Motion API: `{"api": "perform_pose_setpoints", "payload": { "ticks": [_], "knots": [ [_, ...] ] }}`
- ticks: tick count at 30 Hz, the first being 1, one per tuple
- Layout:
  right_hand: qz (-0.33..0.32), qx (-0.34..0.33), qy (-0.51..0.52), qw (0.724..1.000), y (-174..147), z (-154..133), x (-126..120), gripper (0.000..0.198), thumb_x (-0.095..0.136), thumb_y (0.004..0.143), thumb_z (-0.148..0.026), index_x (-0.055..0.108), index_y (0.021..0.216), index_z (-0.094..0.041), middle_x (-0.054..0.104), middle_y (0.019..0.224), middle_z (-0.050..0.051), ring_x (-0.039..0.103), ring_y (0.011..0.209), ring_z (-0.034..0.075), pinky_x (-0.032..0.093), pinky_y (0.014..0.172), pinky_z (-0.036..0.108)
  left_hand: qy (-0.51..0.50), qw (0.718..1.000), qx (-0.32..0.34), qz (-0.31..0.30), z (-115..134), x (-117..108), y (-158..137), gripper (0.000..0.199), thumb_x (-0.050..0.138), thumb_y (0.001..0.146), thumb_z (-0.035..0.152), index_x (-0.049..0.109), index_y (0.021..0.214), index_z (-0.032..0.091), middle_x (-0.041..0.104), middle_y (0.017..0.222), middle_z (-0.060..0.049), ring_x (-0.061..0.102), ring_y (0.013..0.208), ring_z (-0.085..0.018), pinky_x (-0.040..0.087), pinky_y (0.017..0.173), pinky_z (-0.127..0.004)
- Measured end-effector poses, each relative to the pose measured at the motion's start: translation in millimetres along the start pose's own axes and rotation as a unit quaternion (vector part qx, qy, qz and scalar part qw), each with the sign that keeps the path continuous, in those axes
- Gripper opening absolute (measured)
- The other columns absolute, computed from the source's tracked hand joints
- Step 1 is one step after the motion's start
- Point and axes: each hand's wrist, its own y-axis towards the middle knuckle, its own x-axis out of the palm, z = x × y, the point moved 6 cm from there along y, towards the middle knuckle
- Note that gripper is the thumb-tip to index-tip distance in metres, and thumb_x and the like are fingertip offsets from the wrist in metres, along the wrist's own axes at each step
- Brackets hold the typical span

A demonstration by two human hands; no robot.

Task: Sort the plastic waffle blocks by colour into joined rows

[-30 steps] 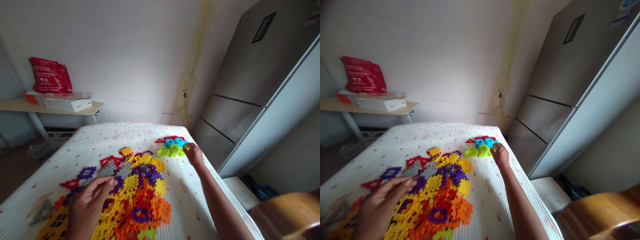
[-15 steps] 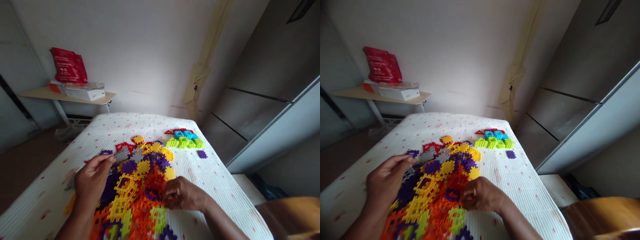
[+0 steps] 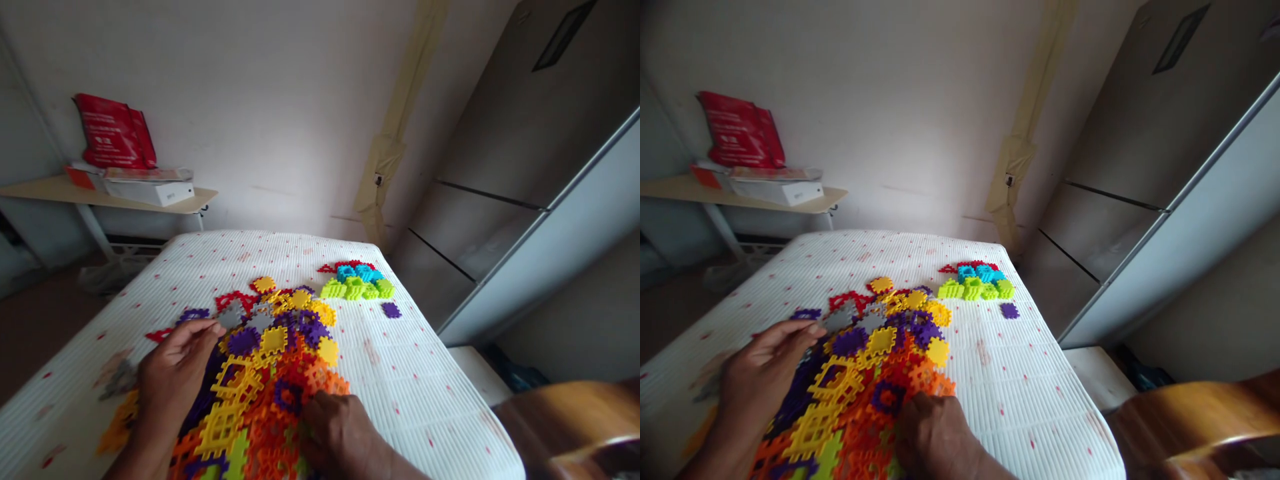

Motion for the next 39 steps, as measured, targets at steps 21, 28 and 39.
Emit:
{"api": "perform_pose_setpoints", "payload": {
  "ticks": [21,28,39],
  "knots": [
    [0.146,0.124,0.385,0.903,7.5,123.1,-62.5,0.008,0.059,0.074,-0.022,0.053,0.074,-0.017,0.05,0.062,-0.004,0.043,0.055,0.008,0.033,0.05,0.019,-0.006,0.998,-0.059,-0.009,5.6,1.8,-4.1,0.033,0.066,0.059,0.046,0.064,0.082,0.022,0.07,0.072,0.001,0.067,0.077,-0.019,0.051,0.076,-0.026],
    [0.265,0.182,0.037,0.946,5.2,177.0,-49.7,0.019,0.041,0.07,-0.004,0.054,0.074,-0.017,0.057,0.076,0.004,0.053,0.064,0.013,0.038,0.061,0.022,0.024,0.997,-0.072,-0.009,21.6,2.4,-9.2,0.036,0.064,0.054,0.05,0.065,0.078,0.023,0.071,0.071,0.0,0.066,0.076,-0.02,0.051,0.074,-0.027],
    [0.224,0.265,0.019,0.938,-5.5,184.6,-24.2,0.017,0.058,0.073,-0.022,0.057,0.089,-0.017,0.063,0.085,0.005,0.059,0.078,0.018,0.042,0.068,0.025,0.027,0.996,-0.084,-0.011,22.5,4.2,-12.5,0.035,0.064,0.055,0.048,0.064,0.08,0.023,0.071,0.072,0.0,0.065,0.074,-0.019,0.05,0.073,-0.027]
  ]
}}
